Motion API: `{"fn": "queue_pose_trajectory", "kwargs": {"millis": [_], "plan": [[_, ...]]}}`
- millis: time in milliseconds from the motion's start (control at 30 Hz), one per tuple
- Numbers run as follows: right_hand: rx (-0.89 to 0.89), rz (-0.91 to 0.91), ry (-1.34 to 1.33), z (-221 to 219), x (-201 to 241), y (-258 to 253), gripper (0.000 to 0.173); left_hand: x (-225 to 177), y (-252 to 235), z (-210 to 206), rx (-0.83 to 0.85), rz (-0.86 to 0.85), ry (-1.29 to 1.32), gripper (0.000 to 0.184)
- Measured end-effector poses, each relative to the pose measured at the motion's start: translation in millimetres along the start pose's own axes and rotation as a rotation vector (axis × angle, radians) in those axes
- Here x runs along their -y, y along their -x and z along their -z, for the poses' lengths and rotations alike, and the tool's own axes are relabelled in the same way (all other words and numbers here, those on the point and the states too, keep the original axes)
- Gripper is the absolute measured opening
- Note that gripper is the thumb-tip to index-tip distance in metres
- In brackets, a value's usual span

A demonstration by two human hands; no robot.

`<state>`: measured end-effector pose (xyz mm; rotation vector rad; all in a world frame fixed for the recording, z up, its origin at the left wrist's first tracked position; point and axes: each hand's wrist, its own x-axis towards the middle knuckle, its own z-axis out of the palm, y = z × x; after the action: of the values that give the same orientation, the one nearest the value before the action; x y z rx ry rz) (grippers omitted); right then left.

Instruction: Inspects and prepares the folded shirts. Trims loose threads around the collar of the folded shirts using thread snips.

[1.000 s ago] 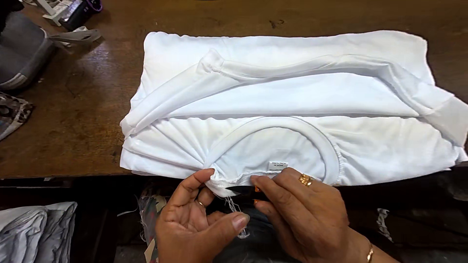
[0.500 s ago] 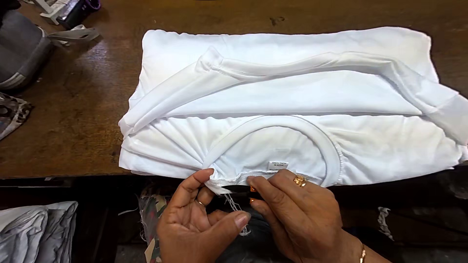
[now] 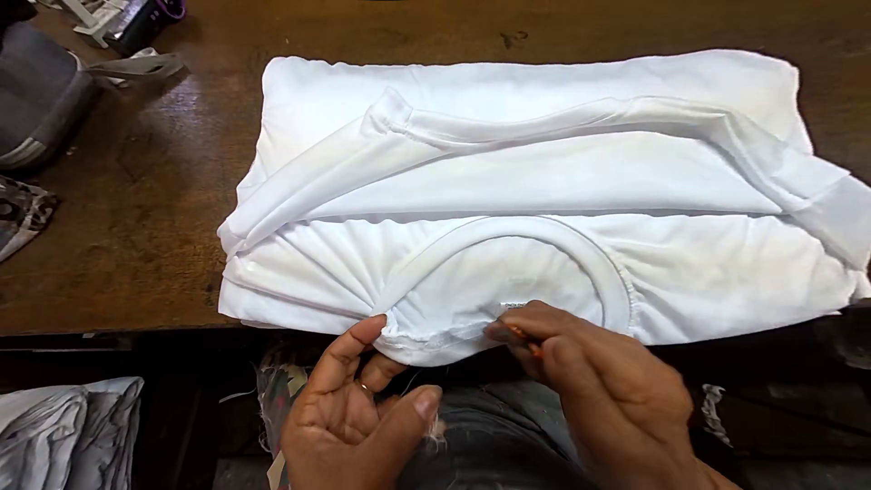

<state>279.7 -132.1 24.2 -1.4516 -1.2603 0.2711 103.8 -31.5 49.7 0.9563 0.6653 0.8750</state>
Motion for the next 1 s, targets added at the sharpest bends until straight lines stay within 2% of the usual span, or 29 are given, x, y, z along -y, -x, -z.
{"fn": "queue_pose_trajectory", "kwargs": {"millis": [100, 167, 200, 267, 367, 467, 567, 667, 1000], "plan": [[-0.055, -0.265, -0.368, 11, 5, 4, 0.045, 10, -3, -1, 0.071, -0.189, -0.212, 0.066], [-0.051, -0.353, -0.542, 18, 7, 3, 0.051, 18, -5, -3, 0.145, -0.334, -0.470, 0.077], [-0.045, -0.371, -0.598, 22, 7, 4, 0.048, 21, -5, -4, 0.175, -0.378, -0.587, 0.077], [-0.048, -0.391, -0.636, 27, 8, 6, 0.035, 27, -7, -8, 0.214, -0.425, -0.718, 0.063], [-0.051, -0.412, -0.646, 33, 6, 13, 0.024, 35, -12, -15, 0.138, -0.408, -0.596, 0.049], [-0.026, -0.373, -0.433, 34, 3, 19, 0.025, 37, -16, -17, 0.061, -0.352, -0.324, 0.035], [0.073, -0.077, 0.108, 35, 1, 17, 0.042, 36, -17, -20, 0.059, -0.277, -0.158, 0.040], [0.101, 0.116, 0.462, 34, 4, 11, 0.043, 32, -16, -23, 0.072, -0.243, -0.122, 0.048], [0.122, 0.233, 0.580, 32, 8, -3, 0.039, 24, -10, -24, 0.098, -0.182, -0.109, 0.050]]}}
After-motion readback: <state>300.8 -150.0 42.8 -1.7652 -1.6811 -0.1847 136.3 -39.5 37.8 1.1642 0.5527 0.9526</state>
